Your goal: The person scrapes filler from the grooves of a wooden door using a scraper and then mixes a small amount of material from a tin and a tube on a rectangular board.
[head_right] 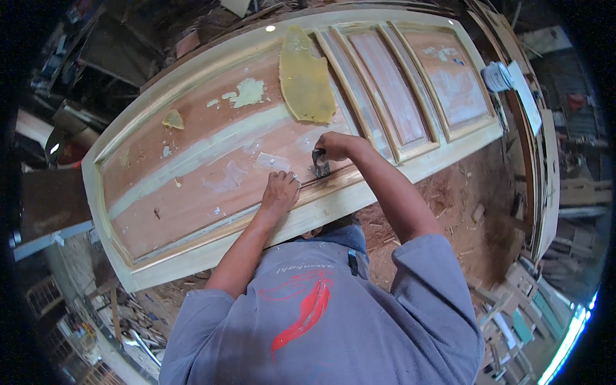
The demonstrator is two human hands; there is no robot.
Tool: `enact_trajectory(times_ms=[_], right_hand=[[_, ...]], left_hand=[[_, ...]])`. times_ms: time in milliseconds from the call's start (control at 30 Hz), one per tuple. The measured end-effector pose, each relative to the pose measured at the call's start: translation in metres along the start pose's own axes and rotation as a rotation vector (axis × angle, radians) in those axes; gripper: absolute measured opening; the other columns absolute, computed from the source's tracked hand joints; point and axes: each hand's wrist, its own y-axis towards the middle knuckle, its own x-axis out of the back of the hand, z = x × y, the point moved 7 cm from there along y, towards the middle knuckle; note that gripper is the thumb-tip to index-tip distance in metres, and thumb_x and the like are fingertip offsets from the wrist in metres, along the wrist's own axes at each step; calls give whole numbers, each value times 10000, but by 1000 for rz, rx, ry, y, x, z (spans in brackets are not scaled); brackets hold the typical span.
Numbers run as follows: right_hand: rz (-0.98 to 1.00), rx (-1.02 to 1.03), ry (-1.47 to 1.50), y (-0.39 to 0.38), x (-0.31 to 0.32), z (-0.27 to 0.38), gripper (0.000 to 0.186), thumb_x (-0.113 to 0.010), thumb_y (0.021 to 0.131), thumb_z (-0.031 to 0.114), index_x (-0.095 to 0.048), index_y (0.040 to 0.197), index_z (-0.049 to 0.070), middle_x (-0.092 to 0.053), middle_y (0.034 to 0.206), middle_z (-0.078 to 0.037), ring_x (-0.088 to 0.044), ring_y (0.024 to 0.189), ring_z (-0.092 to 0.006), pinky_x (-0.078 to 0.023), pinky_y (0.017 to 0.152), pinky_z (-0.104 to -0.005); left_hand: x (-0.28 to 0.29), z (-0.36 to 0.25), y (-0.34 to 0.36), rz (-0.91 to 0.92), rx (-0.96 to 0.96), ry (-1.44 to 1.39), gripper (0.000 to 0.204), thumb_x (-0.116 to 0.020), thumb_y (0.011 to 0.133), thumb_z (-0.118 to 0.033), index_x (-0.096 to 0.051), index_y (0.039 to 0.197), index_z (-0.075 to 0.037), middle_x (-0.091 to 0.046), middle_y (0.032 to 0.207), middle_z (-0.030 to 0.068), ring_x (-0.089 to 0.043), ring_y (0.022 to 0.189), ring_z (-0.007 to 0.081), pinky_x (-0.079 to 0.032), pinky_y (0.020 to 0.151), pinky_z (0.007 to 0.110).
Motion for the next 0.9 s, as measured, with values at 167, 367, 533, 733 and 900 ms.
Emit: enact_trajectory(times_ms=[167, 367, 533, 733, 900], right_hand=[[-1, 43, 143, -4, -1, -17, 294, -839, 881, 208, -797, 1114, 35, -806, 1016, -171, -750, 901, -273, -568, 835, -402], [-210, 170, 78, -40, -4, 4, 255, -758, 935, 239, -760, 1066, 20, -751, 968, -235, -710, 937, -439, -559, 841, -489], [-255, 351, -15, -65, -10, 7, 234, -731, 964, 222, -748, 1050, 5, -737, 979, -226, -699, 969, -443, -554, 860, -516], [-263, 270, 64, -61, 1, 4, 227, -718, 983, 223, -755, 1056, 11, -744, 996, -224, -701, 976, -446, -555, 863, -514], [-8, 233, 202, 5, 3, -32, 323, -776, 994, 309, -760, 1094, 3, -779, 937, -164, -729, 864, -322, -558, 795, -434]], left_hand=[[-1, -5, 4, 17, -33, 42, 84, -712, 871, -184, -711, 854, -102, -664, 1000, 93, -637, 1005, 284, -468, 943, 465], [8, -9, 1, -52, 70, 66, 70, -690, 830, -144, -704, 770, -111, -655, 930, 69, -632, 980, 259, -465, 929, 442], [12, -15, 4, -33, 169, 81, 51, -701, 826, -142, -711, 784, -114, -662, 939, 66, -631, 984, 258, -464, 934, 442], [9, -20, 0, -5, 230, 156, 46, -726, 838, -161, -712, 849, -118, -662, 970, 60, -634, 1005, 256, -463, 966, 453], [8, -22, 6, 55, 221, 197, 49, -714, 864, -160, -695, 866, -115, -649, 987, 60, -636, 1016, 250, -469, 976, 446]])
